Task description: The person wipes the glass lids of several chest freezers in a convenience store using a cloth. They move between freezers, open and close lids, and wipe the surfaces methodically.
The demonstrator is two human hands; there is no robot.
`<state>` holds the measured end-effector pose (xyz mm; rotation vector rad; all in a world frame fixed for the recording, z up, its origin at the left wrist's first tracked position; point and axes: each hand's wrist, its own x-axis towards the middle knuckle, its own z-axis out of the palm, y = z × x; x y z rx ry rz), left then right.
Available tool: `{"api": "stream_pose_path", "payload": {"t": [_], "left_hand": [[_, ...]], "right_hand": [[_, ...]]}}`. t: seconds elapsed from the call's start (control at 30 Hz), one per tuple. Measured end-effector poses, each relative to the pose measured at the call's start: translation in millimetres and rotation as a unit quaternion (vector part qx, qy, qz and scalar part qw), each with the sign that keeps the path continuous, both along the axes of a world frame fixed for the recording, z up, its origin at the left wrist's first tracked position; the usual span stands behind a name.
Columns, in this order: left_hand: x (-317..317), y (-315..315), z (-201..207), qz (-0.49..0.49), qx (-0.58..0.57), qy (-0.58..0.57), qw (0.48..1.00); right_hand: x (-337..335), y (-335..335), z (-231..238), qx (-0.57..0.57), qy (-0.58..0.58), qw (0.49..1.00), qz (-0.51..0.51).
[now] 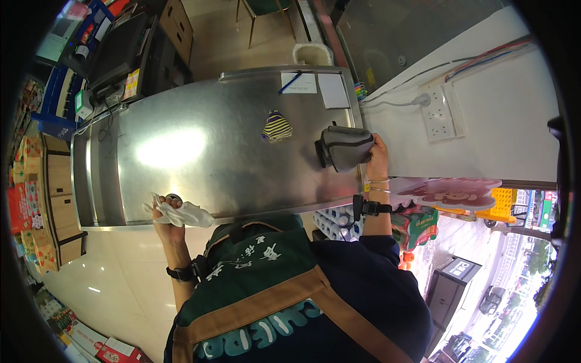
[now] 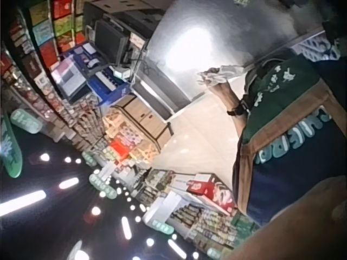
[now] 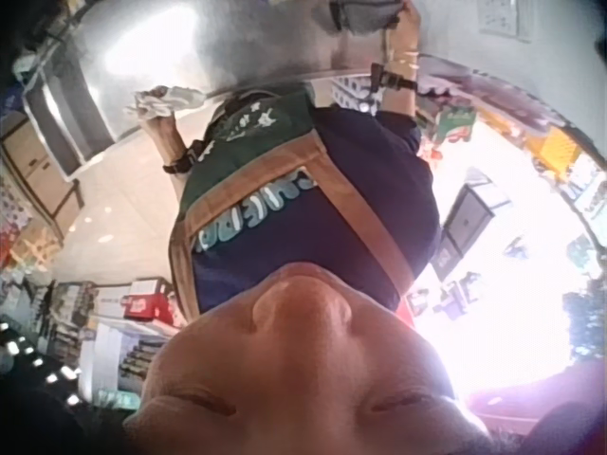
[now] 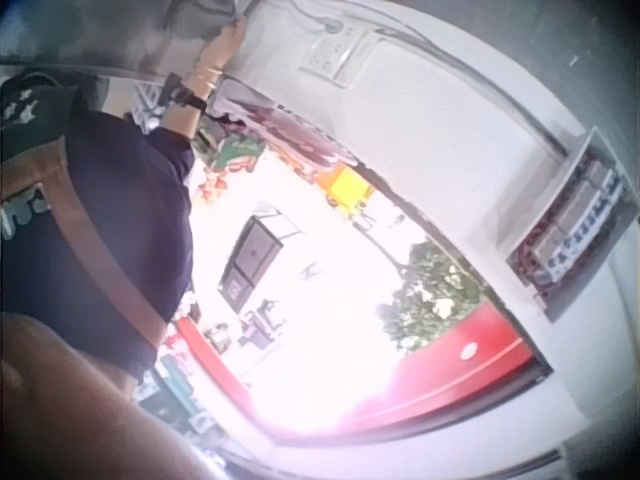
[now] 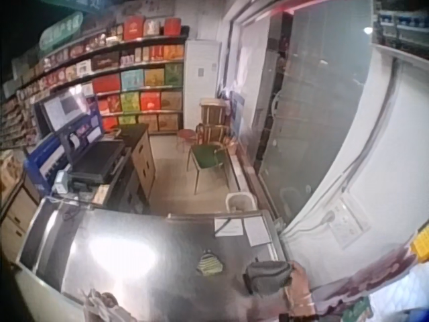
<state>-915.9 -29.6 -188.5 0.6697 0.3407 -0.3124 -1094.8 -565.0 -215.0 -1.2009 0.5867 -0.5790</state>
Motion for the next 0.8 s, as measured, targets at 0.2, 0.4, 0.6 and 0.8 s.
{"api": "stream_pose_path", "payload": {"t": [0.2, 0.4, 0.6, 0.8], "left_hand": [[-0.7, -4.6, -0.8, 0.012, 0.007, 0.018, 1.0], [-2.2, -4.7, -0.4, 0.02, 0.003, 0.016, 1.0], [-1.6, -4.5, -3.5, 0.024, -0.003, 0.032, 0.999], [-1.3, -3.1, -5.3, 0.013, -0.015, 0.012, 1.0]], "right_hand": [[4.5, -3.2, 0.8, 0.107, -0.14, 0.983, 0.053], [19.0, -9.2, 14.1, 0.092, -0.075, 0.985, -0.127], [42.1, -29.2, 26.4, -0.072, -0.035, 0.986, -0.144], [61.5, -39.4, 5.7, -0.149, 0.016, 0.978, -0.145]]}}
